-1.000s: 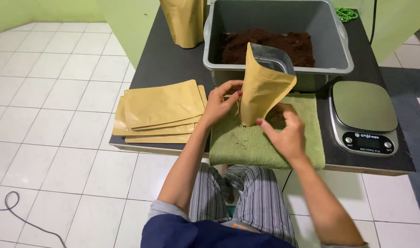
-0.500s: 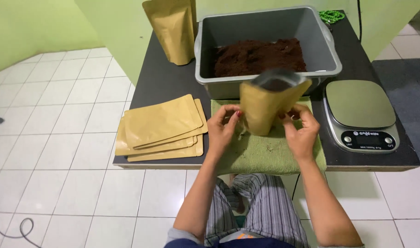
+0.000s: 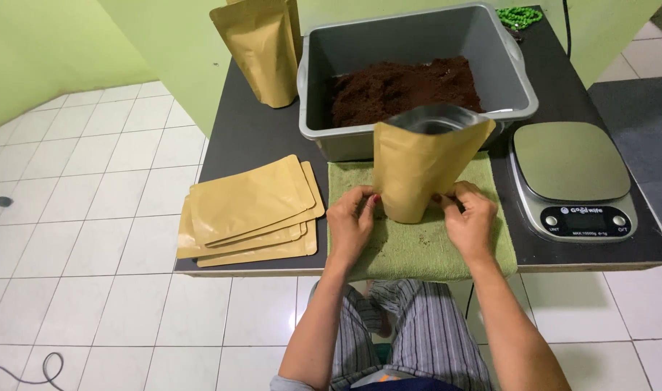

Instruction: Filling paper coffee bags with ground coffee using a small spoon and a digital scale for weight measurement.

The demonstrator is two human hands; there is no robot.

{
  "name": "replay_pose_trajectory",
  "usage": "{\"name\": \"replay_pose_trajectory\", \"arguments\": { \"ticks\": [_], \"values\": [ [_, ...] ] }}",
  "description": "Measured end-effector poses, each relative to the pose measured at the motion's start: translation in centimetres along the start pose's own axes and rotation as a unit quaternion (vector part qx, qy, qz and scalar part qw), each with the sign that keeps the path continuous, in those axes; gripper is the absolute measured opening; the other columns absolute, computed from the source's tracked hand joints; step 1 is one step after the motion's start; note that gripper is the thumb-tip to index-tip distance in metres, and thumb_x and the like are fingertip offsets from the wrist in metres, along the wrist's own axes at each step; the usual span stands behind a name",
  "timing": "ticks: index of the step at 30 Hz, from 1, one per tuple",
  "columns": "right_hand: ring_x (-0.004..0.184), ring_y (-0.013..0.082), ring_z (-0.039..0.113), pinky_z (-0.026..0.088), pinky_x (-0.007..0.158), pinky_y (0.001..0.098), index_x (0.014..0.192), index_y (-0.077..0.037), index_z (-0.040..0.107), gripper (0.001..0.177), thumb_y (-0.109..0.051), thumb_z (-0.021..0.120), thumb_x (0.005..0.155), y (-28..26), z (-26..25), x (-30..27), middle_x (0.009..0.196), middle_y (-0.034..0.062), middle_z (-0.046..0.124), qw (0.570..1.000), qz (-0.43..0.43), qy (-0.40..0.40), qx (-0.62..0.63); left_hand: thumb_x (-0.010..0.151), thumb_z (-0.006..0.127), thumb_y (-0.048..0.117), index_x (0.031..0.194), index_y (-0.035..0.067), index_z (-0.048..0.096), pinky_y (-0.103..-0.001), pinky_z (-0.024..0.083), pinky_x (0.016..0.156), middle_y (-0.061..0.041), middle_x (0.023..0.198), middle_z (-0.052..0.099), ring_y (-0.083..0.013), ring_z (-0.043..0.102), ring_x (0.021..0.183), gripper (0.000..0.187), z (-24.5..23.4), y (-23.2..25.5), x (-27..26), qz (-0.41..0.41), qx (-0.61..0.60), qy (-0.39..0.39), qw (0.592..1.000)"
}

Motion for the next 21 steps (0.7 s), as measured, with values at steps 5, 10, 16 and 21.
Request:
{"name": "replay_pose_trajectory", "arguments": {
  "ticks": [5, 10, 16, 21],
  "values": [
    [0.067, 0.0225, 0.057, 0.045, 0.068, 0.0357, 0.084, -0.003, 0.072, 0.02, 0.015, 0.067, 0.087, -2.3, -0.9, 0.1, 0.07, 0.0106, 0.062, 0.999, -0.031, 0.019, 0.015, 0.096, 0.07, 0.004, 0.094, 0.011, 0.075, -0.038, 0.058, 0.07, -0.007, 0.075, 0.074, -0.03, 0.072, 0.073, 0.008, -0.4, 1.2, 0.1, 0.017, -0.015, 0.02, 1.0],
    [0.069, 0.0268, 0.056, 0.042, 0.072, 0.0356, 0.083, -0.009, 0.068, 0.02, 0.009, 0.072, 0.091, -1.7, -1.2, 0.0, 0.072, 0.0057, 0.059, 0.997, -0.064, 0.044, -0.026, 0.096, 0.069, 0.002, 0.1, 0.014, 0.076, -0.039, 0.056, 0.085, -0.002, 0.083, 0.077, -0.0268, 0.073, 0.081, 0.015, -0.8, 1.0, 0.1, 0.012, -0.04, 0.03, 0.999],
    [0.082, 0.0266, 0.067, 0.051, 0.079, 0.0371, 0.101, -0.005, 0.074, 0.02, 0.005, 0.08, 0.085, -1.1, -0.8, 0.3, 0.087, 0.0079, 0.07, 1.0, -0.004, -0.026, -0.002, 0.092, 0.07, -0.001, 0.116, 0.01, 0.074, -0.053, 0.049, 0.101, -0.01, 0.098, 0.079, -0.0363, 0.072, 0.099, 0.027, -1.1, -1.0, 0.1, -0.037, -0.028, -0.02, 0.999],
    [0.081, 0.0366, 0.065, 0.05, 0.078, 0.0448, 0.103, -0.005, 0.073, 0.018, 0.005, 0.072, 0.087, -1.1, 0.1, 0.5, 0.084, 0.0143, 0.066, 0.993, 0.034, -0.089, -0.065, 0.093, 0.068, 0.004, 0.128, 0.001, 0.067, -0.061, 0.029, 0.115, -0.018, 0.106, 0.076, -0.0404, 0.067, 0.11, 0.035, 0.8, -2.1, -0.1, -0.016, 0.049, -0.081, 0.995]
  ]
}}
Point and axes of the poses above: each hand's wrist, its own x-axis towards the middle knuckle, its own z-axis out of the palm, y = z × x, the point moved 6 cm from there along x, towards the middle knuckle
